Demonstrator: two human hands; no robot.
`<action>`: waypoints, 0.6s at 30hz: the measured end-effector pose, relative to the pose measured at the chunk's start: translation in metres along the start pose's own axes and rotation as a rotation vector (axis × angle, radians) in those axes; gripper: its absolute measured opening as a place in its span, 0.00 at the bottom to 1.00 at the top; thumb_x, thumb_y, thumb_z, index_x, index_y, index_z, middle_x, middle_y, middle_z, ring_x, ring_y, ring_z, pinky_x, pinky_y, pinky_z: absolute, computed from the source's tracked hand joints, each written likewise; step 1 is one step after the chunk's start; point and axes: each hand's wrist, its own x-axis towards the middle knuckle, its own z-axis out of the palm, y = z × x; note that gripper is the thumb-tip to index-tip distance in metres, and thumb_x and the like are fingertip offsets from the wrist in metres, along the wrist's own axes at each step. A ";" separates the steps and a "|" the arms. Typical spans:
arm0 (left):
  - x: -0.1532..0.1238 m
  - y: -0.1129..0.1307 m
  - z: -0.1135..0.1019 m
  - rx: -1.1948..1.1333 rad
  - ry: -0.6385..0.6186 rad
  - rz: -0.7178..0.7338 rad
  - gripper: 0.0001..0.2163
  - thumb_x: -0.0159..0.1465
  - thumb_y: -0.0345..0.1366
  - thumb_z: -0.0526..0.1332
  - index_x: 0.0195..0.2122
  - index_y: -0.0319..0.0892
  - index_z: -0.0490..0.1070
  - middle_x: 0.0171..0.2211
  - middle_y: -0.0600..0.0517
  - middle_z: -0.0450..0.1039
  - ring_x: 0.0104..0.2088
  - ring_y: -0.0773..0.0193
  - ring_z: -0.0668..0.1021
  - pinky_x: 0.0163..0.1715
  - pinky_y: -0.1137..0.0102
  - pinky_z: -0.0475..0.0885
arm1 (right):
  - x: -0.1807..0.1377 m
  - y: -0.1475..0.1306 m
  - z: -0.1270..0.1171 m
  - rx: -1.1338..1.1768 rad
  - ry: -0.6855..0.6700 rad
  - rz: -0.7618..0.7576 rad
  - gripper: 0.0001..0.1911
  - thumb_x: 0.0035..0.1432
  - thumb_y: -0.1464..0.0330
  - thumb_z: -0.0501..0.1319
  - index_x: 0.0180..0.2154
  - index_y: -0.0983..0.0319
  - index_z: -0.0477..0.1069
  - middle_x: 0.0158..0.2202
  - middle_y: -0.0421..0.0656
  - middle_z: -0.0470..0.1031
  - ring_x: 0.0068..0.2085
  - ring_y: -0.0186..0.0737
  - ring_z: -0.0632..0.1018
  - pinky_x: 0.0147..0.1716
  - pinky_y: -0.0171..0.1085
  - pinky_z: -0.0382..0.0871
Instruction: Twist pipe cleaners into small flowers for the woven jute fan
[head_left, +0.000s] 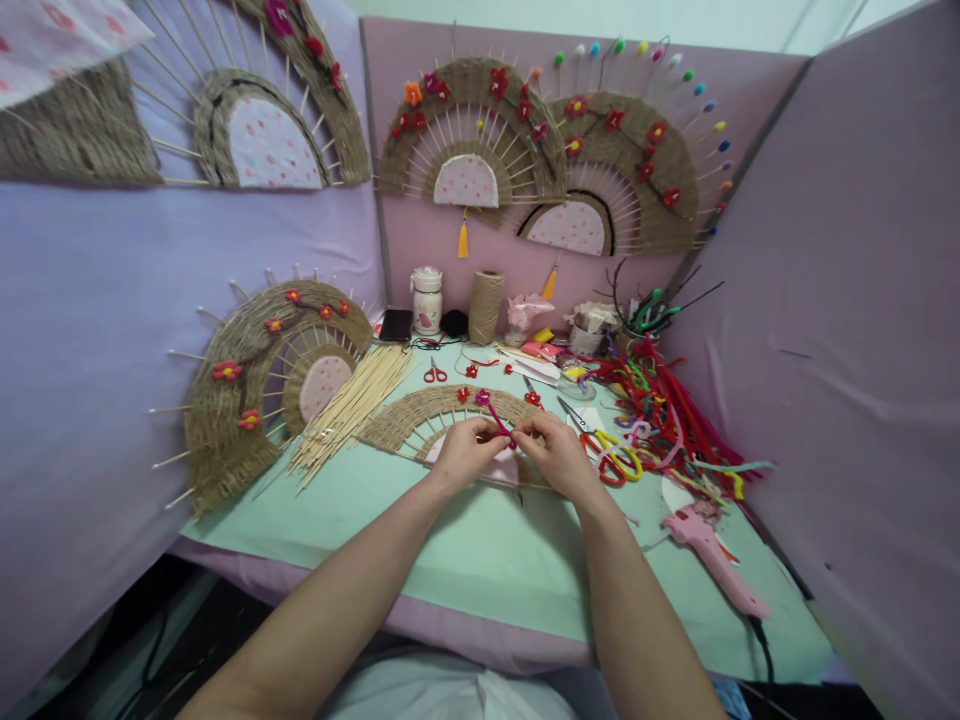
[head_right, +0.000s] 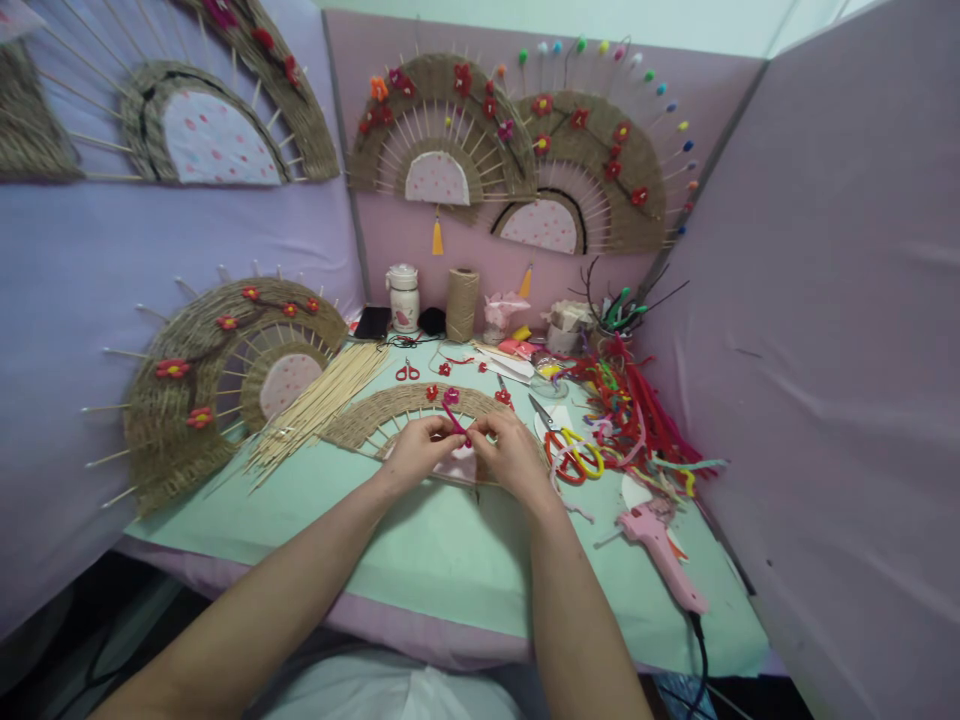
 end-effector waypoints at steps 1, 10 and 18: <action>0.000 -0.002 0.002 0.030 0.022 0.015 0.07 0.51 0.36 0.61 0.26 0.37 0.72 0.25 0.51 0.74 0.28 0.65 0.74 0.29 0.72 0.66 | 0.000 -0.001 0.001 -0.018 0.007 0.005 0.07 0.54 0.67 0.56 0.26 0.60 0.69 0.27 0.40 0.72 0.33 0.38 0.70 0.34 0.36 0.61; 0.000 -0.012 0.008 0.284 0.137 0.176 0.04 0.52 0.28 0.59 0.24 0.38 0.72 0.24 0.52 0.73 0.27 0.66 0.72 0.29 0.72 0.64 | -0.003 -0.010 0.025 -0.252 0.158 0.062 0.07 0.49 0.72 0.54 0.21 0.59 0.58 0.23 0.40 0.65 0.31 0.40 0.67 0.29 0.36 0.56; 0.002 -0.008 0.005 0.139 0.151 0.109 0.03 0.51 0.29 0.60 0.25 0.39 0.73 0.25 0.52 0.74 0.29 0.66 0.73 0.32 0.71 0.66 | -0.004 -0.011 0.028 -0.135 0.193 0.123 0.07 0.52 0.69 0.54 0.23 0.60 0.63 0.25 0.42 0.68 0.31 0.40 0.68 0.31 0.36 0.58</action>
